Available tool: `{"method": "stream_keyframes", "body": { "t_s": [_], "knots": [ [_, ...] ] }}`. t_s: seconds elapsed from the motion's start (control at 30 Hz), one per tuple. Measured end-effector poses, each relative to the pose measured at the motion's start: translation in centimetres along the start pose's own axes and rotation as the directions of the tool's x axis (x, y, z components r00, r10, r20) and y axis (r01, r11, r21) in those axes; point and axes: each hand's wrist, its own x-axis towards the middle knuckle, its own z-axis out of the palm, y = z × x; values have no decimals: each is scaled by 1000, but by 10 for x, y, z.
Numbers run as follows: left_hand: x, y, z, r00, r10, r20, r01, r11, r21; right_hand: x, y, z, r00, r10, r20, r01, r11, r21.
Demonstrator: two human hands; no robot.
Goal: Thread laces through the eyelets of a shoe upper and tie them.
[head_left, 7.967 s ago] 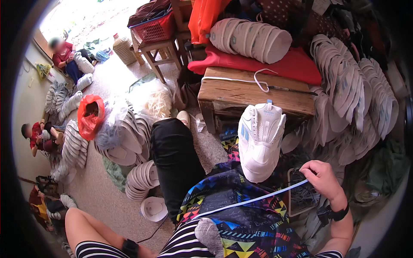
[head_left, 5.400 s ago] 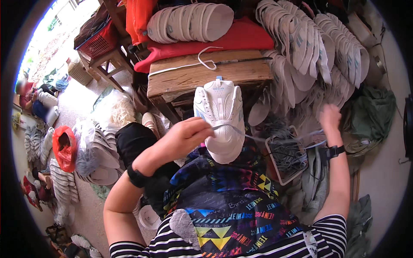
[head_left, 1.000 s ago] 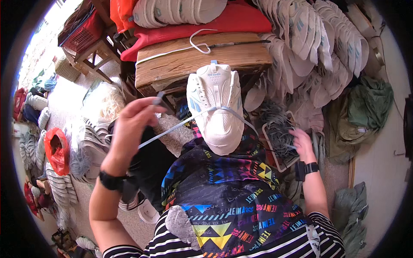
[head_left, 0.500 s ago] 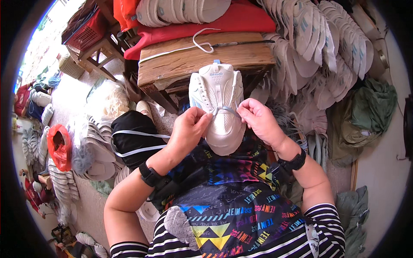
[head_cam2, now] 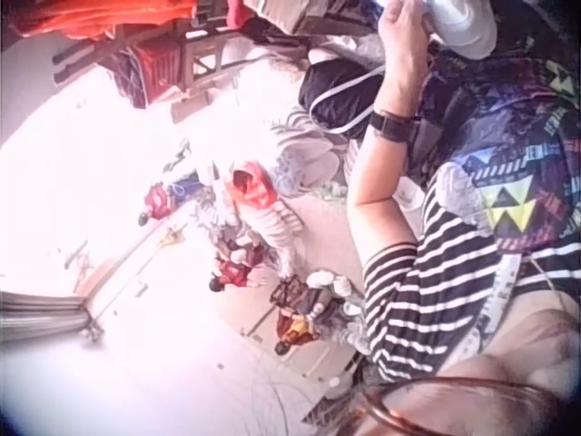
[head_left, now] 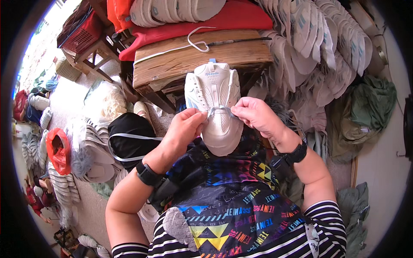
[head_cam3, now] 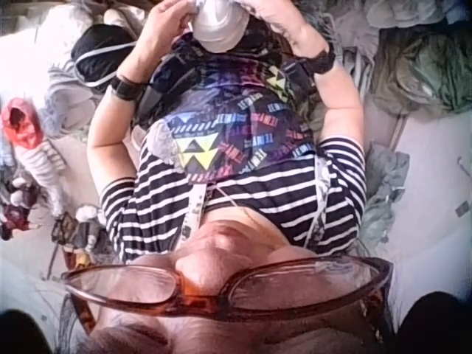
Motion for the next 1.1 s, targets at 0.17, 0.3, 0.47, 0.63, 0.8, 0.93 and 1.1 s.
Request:
{"method": "stream_keyframes", "body": {
  "t_s": [0.17,0.3,0.47,0.63,0.8,0.93,1.1],
  "knots": [
    [3,18,-1,984,-147,102,155,985,-72,10,-10,-3,977,-214,20,203,888,-414],
    [11,6,-1,1000,6,17,-8,993,116,6,-34,17,883,-459,97,288,367,-884],
    [-3,24,-1,745,608,275,-459,168,872,5,-41,11,854,-428,297,385,136,-913],
    [-1,54,-5,647,560,518,-536,-149,831,8,-60,7,835,-206,510,486,-159,-859],
    [5,69,-2,668,396,629,-585,-243,774,13,-62,4,674,-455,582,572,-176,-801],
    [9,70,-5,704,357,614,-577,-217,787,15,-67,-5,708,-386,591,649,27,-760],
    [21,69,-12,625,409,665,-673,-150,724,20,-77,-1,736,-280,617,646,19,-763]
  ]
}}
